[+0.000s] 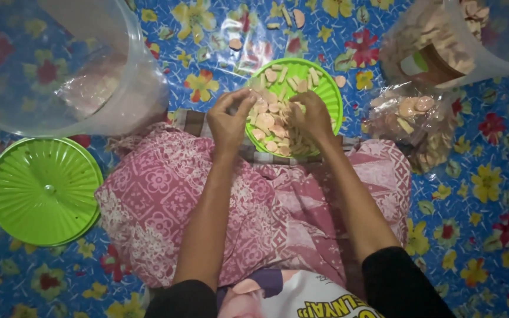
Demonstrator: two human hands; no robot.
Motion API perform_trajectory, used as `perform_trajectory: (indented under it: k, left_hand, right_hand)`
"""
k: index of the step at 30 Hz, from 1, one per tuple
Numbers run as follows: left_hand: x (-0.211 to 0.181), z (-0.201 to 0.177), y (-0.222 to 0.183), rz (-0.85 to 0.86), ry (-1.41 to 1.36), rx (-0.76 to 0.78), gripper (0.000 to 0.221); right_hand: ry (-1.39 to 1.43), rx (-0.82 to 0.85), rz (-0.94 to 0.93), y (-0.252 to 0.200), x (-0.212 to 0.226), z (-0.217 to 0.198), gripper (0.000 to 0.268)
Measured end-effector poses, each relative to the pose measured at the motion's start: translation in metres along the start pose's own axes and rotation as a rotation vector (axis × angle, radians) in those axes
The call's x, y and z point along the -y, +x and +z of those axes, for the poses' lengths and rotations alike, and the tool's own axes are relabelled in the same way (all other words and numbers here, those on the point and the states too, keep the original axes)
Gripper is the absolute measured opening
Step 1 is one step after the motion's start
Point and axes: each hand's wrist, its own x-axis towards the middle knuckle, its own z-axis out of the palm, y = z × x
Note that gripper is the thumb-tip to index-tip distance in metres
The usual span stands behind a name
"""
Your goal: Sorting small food slices on a plate and then placing them into a plastic bag.
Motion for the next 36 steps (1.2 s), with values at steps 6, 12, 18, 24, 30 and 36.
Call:
perform_trajectory:
  k: [6, 12, 18, 24, 30, 36]
  left_hand:
    - [-0.013, -0.001, 0.0, 0.008, 0.006, 0.009, 0.017]
    - [-0.003, 0.002, 0.002, 0.026, 0.026, 0.014, 0.02]
    - [0.009, 0.006, 0.001, 0.088, 0.045, 0.065, 0.023]
    - [0.025, 0.011, -0.007, 0.054, 0.325, 0.29, 0.029]
    - [0.059, 0.027, -0.018, 0.124, 0.4, 0.461, 0.027]
    - [0.045, 0.026, -0.03, 0.12, 0.35, 0.569, 0.028]
  right_hand:
    - [0.044, 0.147, -0.132, 0.033, -0.023, 0.071, 0.044]
    - [-0.055, 0.279, 0.229, 0.035, 0.034, 0.058, 0.062]
    - [-0.329, 0.125, -0.064, 0.027, -0.007, 0.064, 0.048]
    - [0.332, -0.127, 0.486, -0.034, 0.017, 0.002, 0.025]
    - [0.77, -0.243, 0.823, -0.085, 0.038, -0.02, 0.033]
    - [0.918, -0.274, 0.888, -0.088, 0.06, -0.032, 0.034]
